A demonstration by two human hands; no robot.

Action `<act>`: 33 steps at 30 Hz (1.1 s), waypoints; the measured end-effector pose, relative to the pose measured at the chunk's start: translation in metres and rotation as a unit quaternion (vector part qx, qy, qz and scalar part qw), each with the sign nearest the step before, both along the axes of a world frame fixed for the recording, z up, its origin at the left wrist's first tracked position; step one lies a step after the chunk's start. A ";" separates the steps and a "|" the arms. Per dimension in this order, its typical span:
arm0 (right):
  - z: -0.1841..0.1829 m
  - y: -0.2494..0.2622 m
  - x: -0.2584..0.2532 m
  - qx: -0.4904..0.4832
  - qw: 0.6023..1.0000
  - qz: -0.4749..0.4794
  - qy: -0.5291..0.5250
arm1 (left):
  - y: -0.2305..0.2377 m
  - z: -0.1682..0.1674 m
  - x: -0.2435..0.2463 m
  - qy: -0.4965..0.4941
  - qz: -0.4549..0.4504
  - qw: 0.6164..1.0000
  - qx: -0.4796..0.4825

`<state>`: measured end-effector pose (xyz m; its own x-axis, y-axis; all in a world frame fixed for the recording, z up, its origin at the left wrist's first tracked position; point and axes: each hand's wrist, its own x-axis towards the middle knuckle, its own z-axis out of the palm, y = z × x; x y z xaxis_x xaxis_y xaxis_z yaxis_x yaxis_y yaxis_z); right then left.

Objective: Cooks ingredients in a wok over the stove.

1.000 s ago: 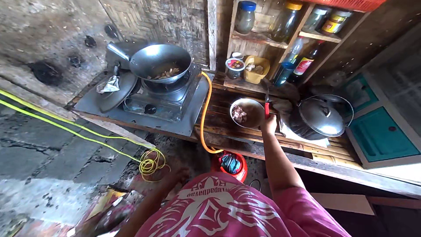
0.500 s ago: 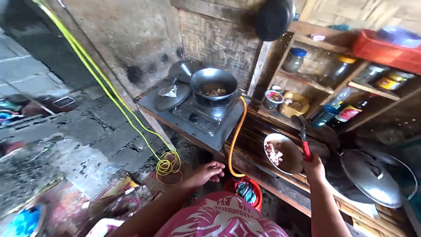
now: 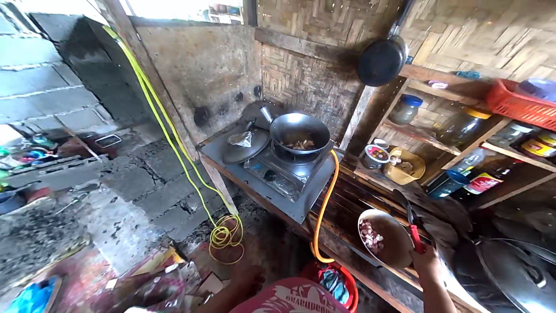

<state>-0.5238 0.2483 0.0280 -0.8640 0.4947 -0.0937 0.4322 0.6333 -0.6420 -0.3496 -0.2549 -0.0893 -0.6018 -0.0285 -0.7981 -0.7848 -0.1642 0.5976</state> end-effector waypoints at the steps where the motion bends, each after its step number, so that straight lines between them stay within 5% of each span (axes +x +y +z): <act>1: 0.000 0.000 0.000 0.006 1.000 0.002 -0.002 | -0.001 0.005 0.001 -0.002 0.000 1.000 -0.006; 8: 0.000 -0.017 0.005 -0.036 0.999 -0.005 -0.021 | 0.000 0.026 -0.023 0.098 -0.141 0.985 0.018; 13: 0.045 -0.047 0.001 -0.034 0.999 0.037 0.005 | 0.040 0.145 -0.076 0.336 -0.241 0.909 -0.055; 17: 0.094 -0.072 -0.018 -0.078 0.984 0.142 0.073 | 0.063 0.226 -0.135 0.392 -0.196 0.897 -0.061; 21: 0.136 -0.111 -0.038 -0.175 0.941 0.252 0.144 | 0.064 0.254 -0.177 0.315 -0.183 0.929 0.069; 25: 0.162 -0.151 -0.051 -0.199 0.905 0.335 0.169 | 0.048 0.270 -0.182 0.290 -0.211 0.903 0.236; 30: 0.188 -0.191 -0.062 -0.131 0.912 0.345 0.179 | 0.037 0.295 -0.184 0.250 -0.076 0.958 0.122; 33: 0.213 -0.189 -0.065 -0.049 0.914 0.326 0.236 | 0.014 0.311 -0.207 0.304 -0.020 0.950 0.068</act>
